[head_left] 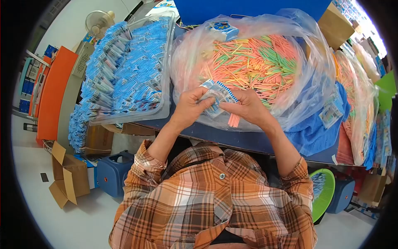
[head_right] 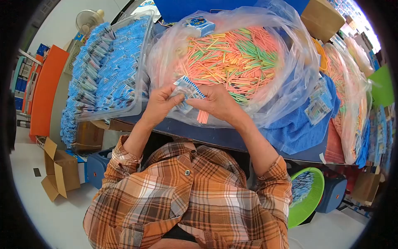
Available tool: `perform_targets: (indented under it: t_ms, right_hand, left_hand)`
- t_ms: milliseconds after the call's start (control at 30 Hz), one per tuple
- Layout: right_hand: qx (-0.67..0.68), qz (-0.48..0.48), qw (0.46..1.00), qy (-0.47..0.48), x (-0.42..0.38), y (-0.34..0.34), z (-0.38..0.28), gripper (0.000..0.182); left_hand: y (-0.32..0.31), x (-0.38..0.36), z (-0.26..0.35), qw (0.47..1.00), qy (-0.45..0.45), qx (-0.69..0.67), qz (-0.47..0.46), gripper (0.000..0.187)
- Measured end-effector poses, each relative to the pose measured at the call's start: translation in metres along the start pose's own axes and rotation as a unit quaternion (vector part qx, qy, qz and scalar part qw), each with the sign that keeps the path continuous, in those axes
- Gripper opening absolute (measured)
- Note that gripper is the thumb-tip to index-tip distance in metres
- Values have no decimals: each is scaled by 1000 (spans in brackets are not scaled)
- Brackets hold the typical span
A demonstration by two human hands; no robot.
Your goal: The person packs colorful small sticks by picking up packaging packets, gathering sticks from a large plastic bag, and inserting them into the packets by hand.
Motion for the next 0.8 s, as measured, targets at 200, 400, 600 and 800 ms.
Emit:
perform_targets:
  t_ms: [200,400,600,800]
  right_hand:
    - [-151,28,988,-14,-12,10,-25,21]
    - [-339,150,929,-2,-17,38,15,28]
    - [-382,218,895,79,-19,47,15,29]
    - [-11,184,982,-51,1,53,-57,33]
  left_hand:
    - [-16,9,4,1000,-17,6,-5,15]
    - [0,10,-4,996,-20,8,87,11]
    - [1,12,-4,996,32,-47,74,15]
    - [-6,14,11,998,18,-42,38,16]
Point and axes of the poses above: each hand's wrist, its own x-axis towards the middle knuckle, its own y-axis out of the back of the hand, z = x × y, the point moved 6 cm from there along x, towards the middle knuckle, and after that the axes turned 9 degrees about -y, right-handed, at the moved point
